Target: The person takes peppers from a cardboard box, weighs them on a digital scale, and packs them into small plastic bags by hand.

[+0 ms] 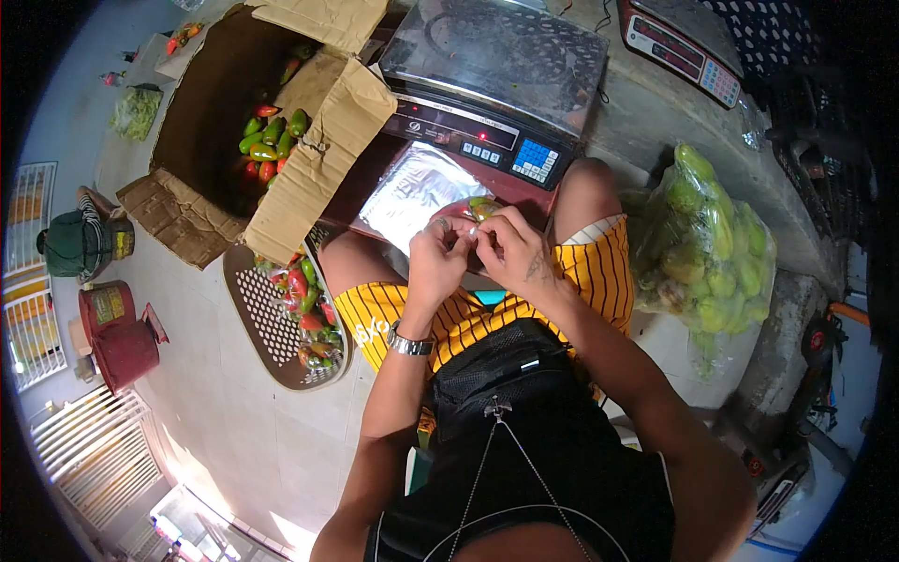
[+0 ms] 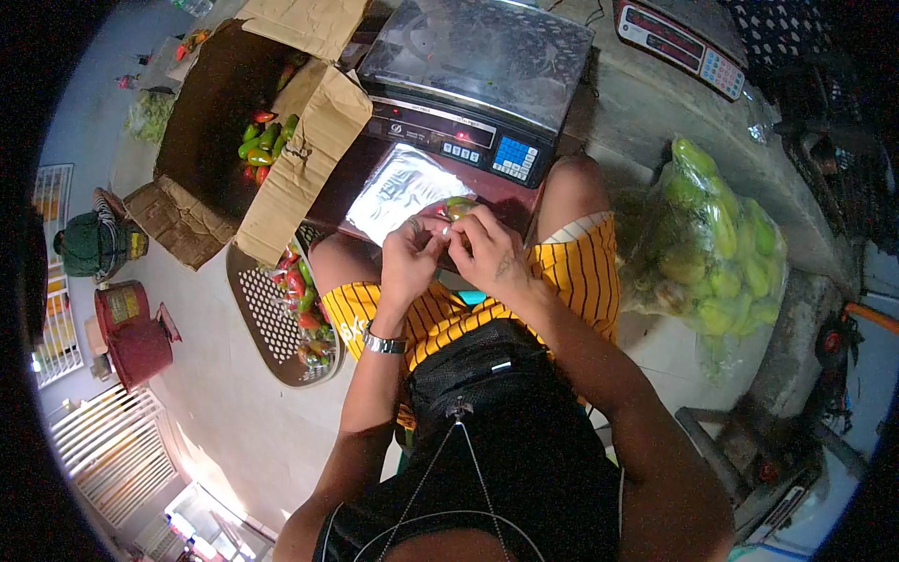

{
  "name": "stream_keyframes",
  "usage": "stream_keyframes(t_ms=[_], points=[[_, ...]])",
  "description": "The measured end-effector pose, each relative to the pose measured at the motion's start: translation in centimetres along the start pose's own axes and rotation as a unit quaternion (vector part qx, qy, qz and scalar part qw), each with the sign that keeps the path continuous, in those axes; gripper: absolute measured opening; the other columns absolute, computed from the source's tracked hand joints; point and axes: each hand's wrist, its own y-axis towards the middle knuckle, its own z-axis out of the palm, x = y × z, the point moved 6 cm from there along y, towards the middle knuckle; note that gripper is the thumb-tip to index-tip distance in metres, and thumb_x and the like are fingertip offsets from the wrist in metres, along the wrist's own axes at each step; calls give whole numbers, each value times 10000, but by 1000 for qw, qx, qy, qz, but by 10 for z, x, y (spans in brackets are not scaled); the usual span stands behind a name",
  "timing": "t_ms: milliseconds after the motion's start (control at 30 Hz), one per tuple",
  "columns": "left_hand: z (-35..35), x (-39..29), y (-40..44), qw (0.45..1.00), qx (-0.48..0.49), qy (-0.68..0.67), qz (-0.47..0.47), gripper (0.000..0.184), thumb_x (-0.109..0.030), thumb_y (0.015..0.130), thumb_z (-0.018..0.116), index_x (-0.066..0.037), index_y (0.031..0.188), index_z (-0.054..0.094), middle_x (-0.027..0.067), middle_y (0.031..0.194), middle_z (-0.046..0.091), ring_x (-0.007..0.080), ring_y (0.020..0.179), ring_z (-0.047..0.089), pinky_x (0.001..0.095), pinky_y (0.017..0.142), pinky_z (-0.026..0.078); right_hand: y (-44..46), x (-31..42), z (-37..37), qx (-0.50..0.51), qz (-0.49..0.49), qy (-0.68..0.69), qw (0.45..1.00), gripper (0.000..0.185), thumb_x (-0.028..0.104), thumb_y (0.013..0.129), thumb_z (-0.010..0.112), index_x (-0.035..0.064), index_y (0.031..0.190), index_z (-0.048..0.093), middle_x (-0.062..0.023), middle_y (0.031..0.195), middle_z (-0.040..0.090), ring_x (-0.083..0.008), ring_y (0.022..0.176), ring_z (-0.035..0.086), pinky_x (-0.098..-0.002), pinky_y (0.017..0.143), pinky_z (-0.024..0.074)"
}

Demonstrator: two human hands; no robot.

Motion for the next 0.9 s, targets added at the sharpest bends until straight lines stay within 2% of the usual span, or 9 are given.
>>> stream_keyframes(t_ms=[33, 133, 233, 333, 433, 533, 633, 833, 900], points=[[0, -2, 0, 1000, 1, -5, -4, 64, 8, 960, 670, 38, 1017, 674, 34, 873, 708, 68, 778, 628, 249, 670, 510, 2, 1, 0, 20, 12, -10, 1000, 237, 51, 834, 733, 32, 1048, 635, -132, 1035, 623, -344, 869, 696, -415, 707, 580], [-2, -9, -4, 998, -27, -48, -28, 64, 38, 910, 673, 66, 954, 710, 105, 811, 742, 119, 731, 687, 277, 662, 541, 7, 16, -10, -3, -48, -14, 999, 276, 48, 819, 738, 48, 1074, 630, -130, 1069, 624, -345, 917, 696, -423, 730, 583], [-2, -6, -2, 999, -30, -22, -11, 67, 27, 916, 681, 69, 957, 713, 89, 810, 739, 114, 734, 682, 273, 665, 539, 3, 13, -7, -22, -87, -29, 996, 277, 42, 831, 730, 49, 1094, 645, -128, 1100, 634, -348, 952, 697, -421, 758, 587], [-6, -5, 0, 1000, -5, 28, 1, 103, -51, 968, 699, 45, 1004, 712, 33, 854, 721, 77, 770, 644, 245, 690, 519, 4, 10, -6, -4, -85, -10, 996, 237, 28, 840, 725, 29, 1072, 677, -141, 1090, 659, -348, 955, 701, -404, 782, 591], [-5, -2, 2, 999, 17, -31, -13, 107, -57, 970, 705, 42, 1003, 725, 32, 854, 726, 79, 778, 646, 246, 693, 516, 8, 4, -7, 6, -55, 41, 998, 171, 17, 851, 720, -3, 1019, 700, -152, 1042, 682, -341, 927, 709, -390, 783, 592], [-7, -11, 0, 1000, 17, 5, -15, 94, -50, 970, 703, 37, 999, 725, 33, 861, 727, 78, 788, 645, 240, 699, 513, 8, 2, -8, -10, -31, 56, 998, 144, 21, 848, 729, -15, 985, 704, -161, 1010, 691, -336, 893, 715, -386, 778, 587], [-5, -4, 1, 1000, 16, -17, -21, 93, -44, 963, 709, 39, 1003, 724, 31, 872, 727, 75, 792, 640, 239, 703, 511, 7, -3, -6, 20, 67, 90, 993, 145, 29, 847, 729, -11, 984, 701, -160, 1003, 688, -337, 860, 713, -390, 751, 582], [-4, -5, -2, 1000, -9, 7, 14, 95, -34, 953, 719, 46, 1005, 722, 20, 869, 725, 77, 800, 634, 246, 708, 513, 14, 1, -8, 33, 56, 38, 997, 116, 65, 847, 717, 15, 950, 695, -166, 966, 674, -344, 820, 710, -395, 678, 565], [-3, -9, -4, 999, -26, -10, 19, 80, -20, 941, 721, 50, 979, 727, 37, 851, 726, 90, 789, 656, 249, 718, 527, 18, -1, -10, 59, 87, 48, 993, 99, 71, 847, 714, 18, 930, 698, -165, 938, 679, -345, 800, 711, -392, 674, 561]])
